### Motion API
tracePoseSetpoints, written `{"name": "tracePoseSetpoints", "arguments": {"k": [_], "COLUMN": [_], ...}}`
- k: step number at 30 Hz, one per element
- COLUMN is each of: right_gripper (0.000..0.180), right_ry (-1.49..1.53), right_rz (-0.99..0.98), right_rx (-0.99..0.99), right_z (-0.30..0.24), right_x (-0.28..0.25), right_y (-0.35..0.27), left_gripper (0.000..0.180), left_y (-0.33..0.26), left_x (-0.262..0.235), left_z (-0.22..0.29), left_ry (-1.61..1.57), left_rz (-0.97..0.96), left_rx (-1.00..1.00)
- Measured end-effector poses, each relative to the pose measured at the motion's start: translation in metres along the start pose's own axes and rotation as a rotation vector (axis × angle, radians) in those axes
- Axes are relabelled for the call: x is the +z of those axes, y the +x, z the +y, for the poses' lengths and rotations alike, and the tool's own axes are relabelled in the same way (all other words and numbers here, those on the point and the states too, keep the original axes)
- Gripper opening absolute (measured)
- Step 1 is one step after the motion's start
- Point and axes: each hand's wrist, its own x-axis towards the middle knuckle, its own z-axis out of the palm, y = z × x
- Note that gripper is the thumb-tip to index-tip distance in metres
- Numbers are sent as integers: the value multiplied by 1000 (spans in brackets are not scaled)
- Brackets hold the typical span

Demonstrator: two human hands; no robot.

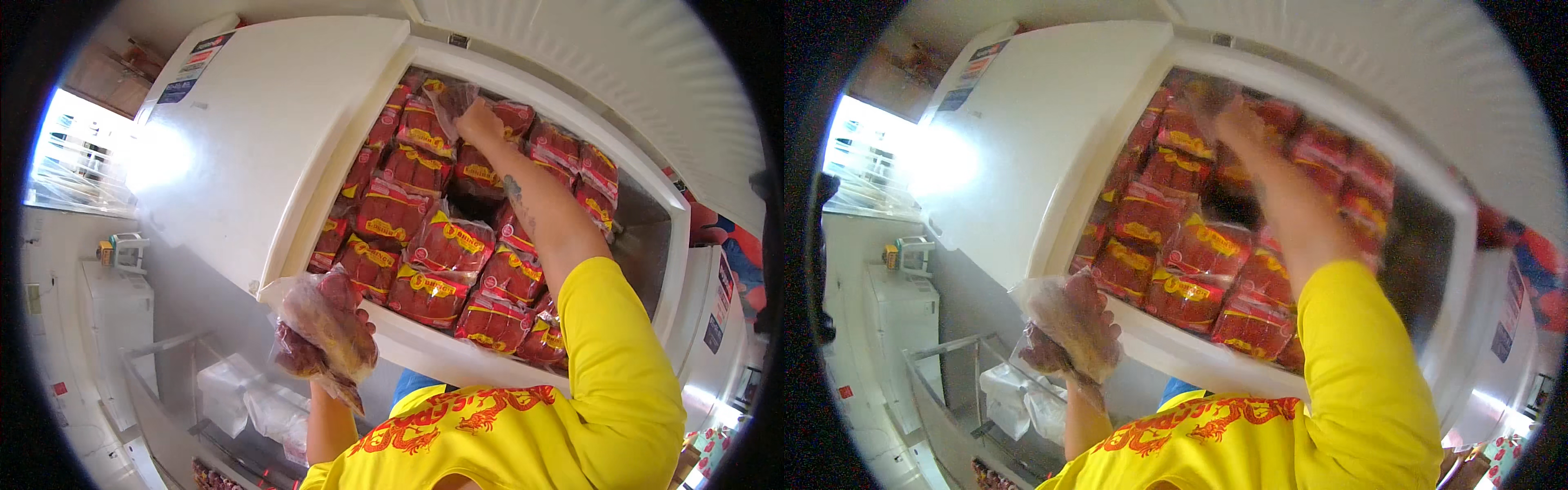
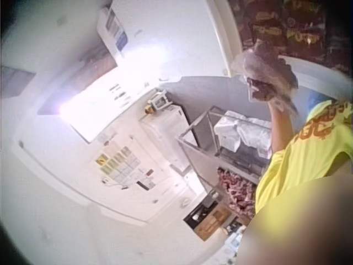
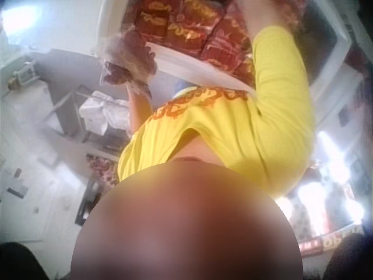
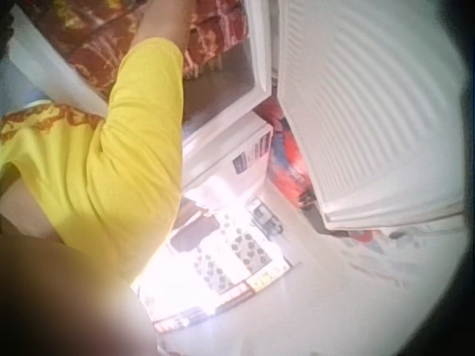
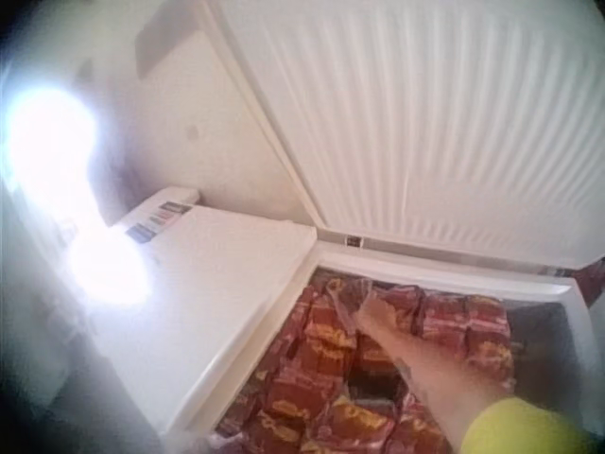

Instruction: The person opens a chest freezer and stacks vacuum-sealed packages of frozen meat inside. They repeatedly pick up packages, arrange them in neat rows, and adjust the stack to fit more items. The person closes and reopens the freezer lid multiple times during the process.

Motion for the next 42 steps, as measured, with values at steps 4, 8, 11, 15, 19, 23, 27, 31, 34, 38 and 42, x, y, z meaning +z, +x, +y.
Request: {"name": "tracePoseSetpoints", "arguments": {"k": [4,8,11,15,19,23,27,31,34,38,42], "right_gripper": [36,25,23,32,34,30,27,28,29,33,42], "right_ry": [125,647,893,588,644,1066,1012,1041,1085,1001,503], "right_rz": [-185,-270,-251,-163,-107,-1,15,23,-6,-52,56], "right_rx": [-167,-190,-52,-173,-57,176,355,362,414,355,219], "right_z": [23,81,74,182,281,380,460,496,504,516,518], "right_x": [-19,-60,-146,-182,-221,-261,-291,-301,-300,-263,-191], "right_y": [26,33,-66,-116,-199,-280,-329,-351,-352,-309,-242], "left_gripper": [45,42,50,55,52,51,35,36,35,34,34], "left_y": [-5,9,14,5,-9,-45,-51,-41,-21,33,119], "left_x": [-9,-8,-9,-11,-44,20,79,99,118,132,114], "left_z": [-1,3,15,5,-14,-142,-261,-354,-404,-457,-500], "left_ry": [94,-52,-524,44,514,570,740,685,653,761,968], "left_rz": [104,136,-37,-35,158,83,23,-56,-37,-26,124], "left_rx": [-58,-88,-86,354,386,-51,-385,-650,-680,-579,-353]}}
